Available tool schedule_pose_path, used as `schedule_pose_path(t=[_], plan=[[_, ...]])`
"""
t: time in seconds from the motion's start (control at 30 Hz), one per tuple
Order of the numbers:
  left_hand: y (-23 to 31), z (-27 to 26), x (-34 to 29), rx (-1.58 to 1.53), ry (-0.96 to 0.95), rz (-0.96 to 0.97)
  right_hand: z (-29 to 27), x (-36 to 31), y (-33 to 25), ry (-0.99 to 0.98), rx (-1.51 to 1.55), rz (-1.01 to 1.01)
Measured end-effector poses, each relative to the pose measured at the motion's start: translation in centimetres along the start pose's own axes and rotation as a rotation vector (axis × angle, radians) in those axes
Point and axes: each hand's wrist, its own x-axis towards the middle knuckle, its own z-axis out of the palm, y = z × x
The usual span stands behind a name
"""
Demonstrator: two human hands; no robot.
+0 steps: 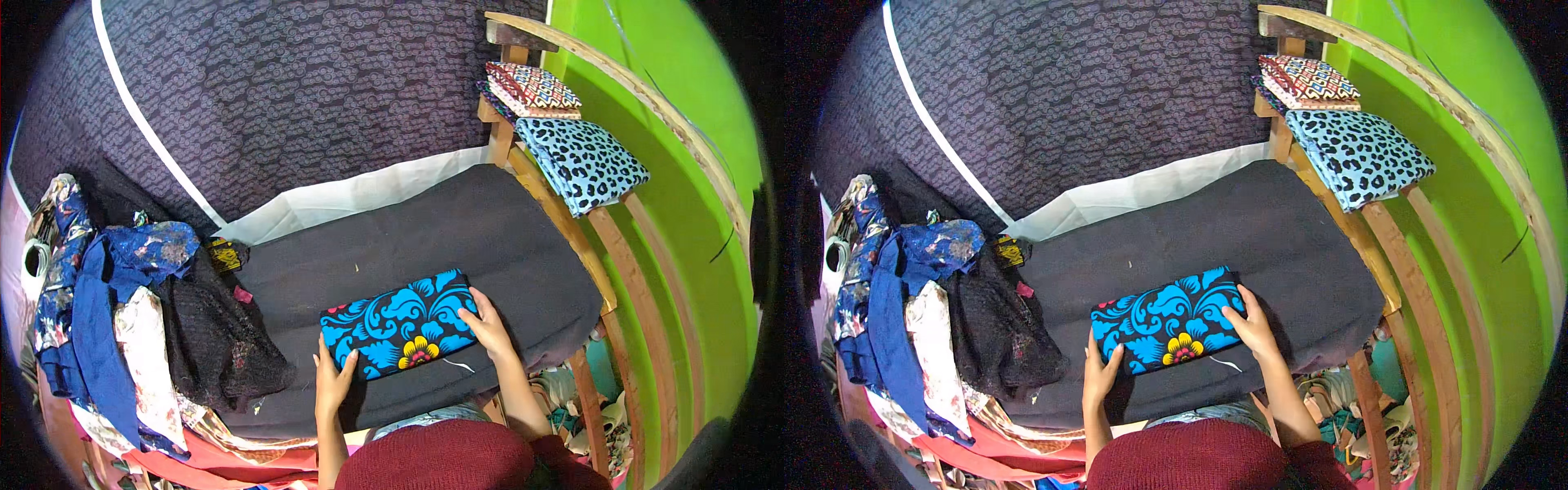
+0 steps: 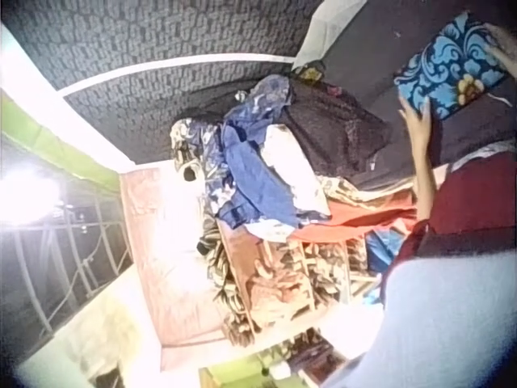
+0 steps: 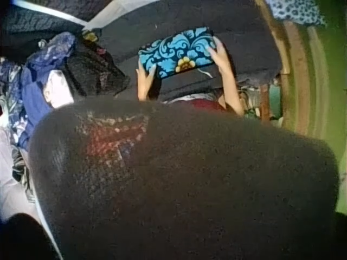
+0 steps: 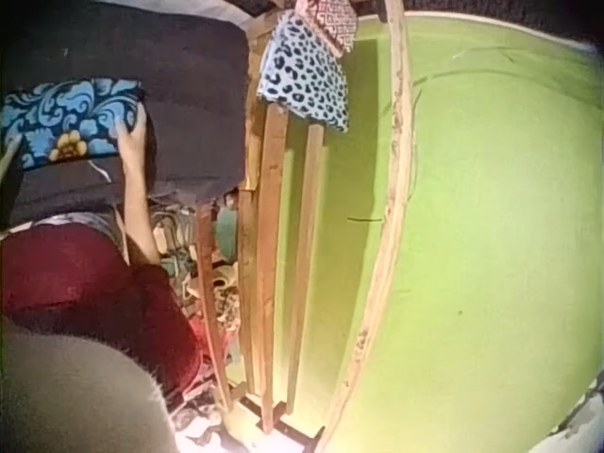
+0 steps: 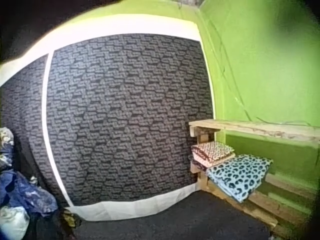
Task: Folding a piece of colorful patterned fabric and placing it on a wooden shelf.
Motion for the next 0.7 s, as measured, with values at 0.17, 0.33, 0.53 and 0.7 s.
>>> schedule_pose_path(t=[0.17, 0.33, 0.53, 0.7], plan=[[-1.4, -0.8, 0.9, -0.520, 0.069, -0.169, -1.2, 2.6, 0.2, -0.070, 0.012, 0.132], [1.3, -2.6, 3.6, 0.123, -0.109, -0.185, -0.9, 3.3, 1.9, -0.100, -0.288, -0.037], [0.7, -2.5, 3.6, 0.044, -0.104, -0.151, 0.1, -0.4, -2.5, -0.262, 0.122, 0.068], [0.5, -1.5, 5.1, -0.387, 0.031, -0.040, 0.2, -2.2, -5.2, 0.002, 0.078, -0.243]])
